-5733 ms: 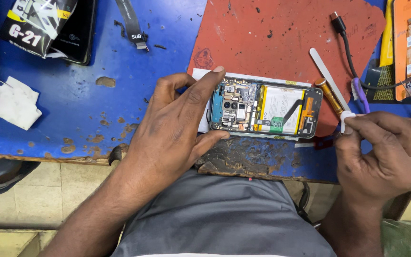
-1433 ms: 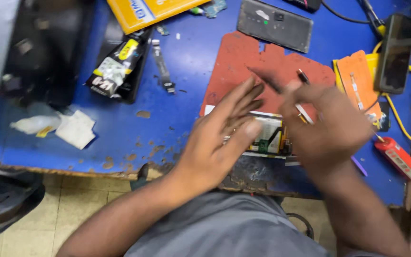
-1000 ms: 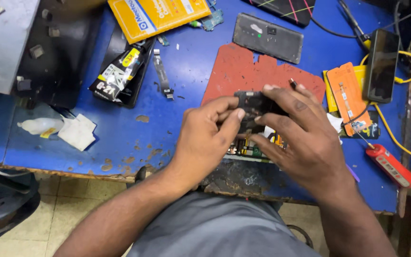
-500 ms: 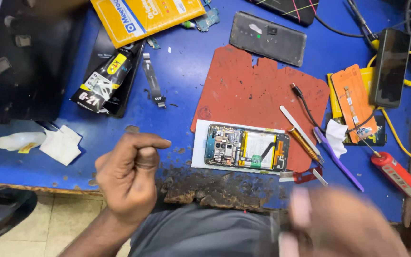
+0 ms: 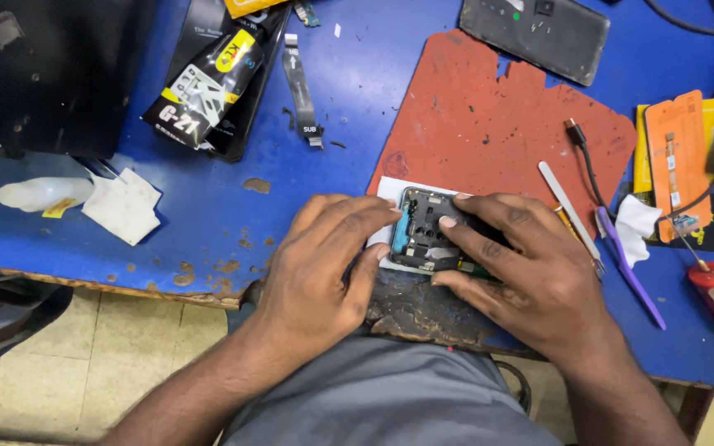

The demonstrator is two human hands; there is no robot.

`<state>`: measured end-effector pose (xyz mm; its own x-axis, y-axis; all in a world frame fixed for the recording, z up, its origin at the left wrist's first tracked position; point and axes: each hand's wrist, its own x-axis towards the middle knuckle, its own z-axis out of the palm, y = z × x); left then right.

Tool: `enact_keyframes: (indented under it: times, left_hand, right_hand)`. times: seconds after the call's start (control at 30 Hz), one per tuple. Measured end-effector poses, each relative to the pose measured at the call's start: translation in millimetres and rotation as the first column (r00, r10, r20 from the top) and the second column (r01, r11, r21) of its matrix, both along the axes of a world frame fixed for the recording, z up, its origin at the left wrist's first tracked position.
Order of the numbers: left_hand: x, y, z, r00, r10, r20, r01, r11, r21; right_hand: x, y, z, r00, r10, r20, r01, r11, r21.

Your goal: The person repairs a disassembled smartphone on a workbench. They wipe the internal components with a tissue, pry and unscrew parts with a screwdriver, reassemble the phone and power it on to check the boot screen, then use tweezers to work on the exposed internals.

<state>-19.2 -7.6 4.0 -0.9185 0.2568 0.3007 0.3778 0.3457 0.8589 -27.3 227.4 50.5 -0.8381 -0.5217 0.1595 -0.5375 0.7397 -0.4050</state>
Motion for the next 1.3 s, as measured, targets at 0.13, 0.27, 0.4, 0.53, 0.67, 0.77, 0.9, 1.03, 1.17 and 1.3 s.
enact_keyframes:
  times: [0.13,0.27,0.4,0.53,0.67,0.77,0.9,1.03,1.17,1.3]
  left_hand:
    - [-1,-3,-3,1.0,-0.013,0.019,0.013,1.0,-0.002]
    - [-3,-2,-4,0.998,-0.045,0.048,0.047,0.998,-0.033]
    - [-4,-1,-6,0.994,-0.072,0.081,0.076,0.996,-0.055]
    - [-5,0,-6,0.99,-0.095,0.104,0.104,0.991,-0.081]
    - [-7,0,-6,0.988,-0.104,0.111,0.115,0.989,-0.093]
    - [-8,0,-5,0.984,-0.119,0.13,0.132,0.986,-0.099]
    - [-9,0,-5,0.981,-0.125,0.15,0.141,0.985,-0.102]
    - [-9,0,-5,0.981,-0.12,0.15,0.137,0.985,-0.107]
    - [-10,0,-6,0.98,-0.131,0.151,0.149,0.982,-0.119]
    - [-10,0,-6,0.981,-0.134,0.137,0.152,0.98,-0.129]
  right_hand:
    - [-6,-5,-2,1.0,0.008,0.016,-0.008,1.0,0.009]
    - [-8,-6,-1,0.999,0.02,0.033,-0.02,1.0,0.007]
    - [-9,-4,0,0.998,0.023,0.057,-0.024,1.0,0.015]
    - [-10,-4,1,0.998,0.016,0.06,-0.018,0.999,0.037]
    - [-12,-7,2,0.997,0.017,0.076,-0.022,0.997,0.069]
    - [-13,-9,5,0.996,0.026,0.085,-0.034,0.995,0.091]
    - [-14,-10,9,0.994,0.02,0.105,-0.032,0.992,0.122]
    - [-17,-11,10,0.992,0.041,0.115,-0.057,0.989,0.139]
    - [-19,-13,9,0.992,0.045,0.114,-0.06,0.989,0.138]
    - [-18,-14,9,0.992,0.05,0.113,-0.067,0.987,0.149]
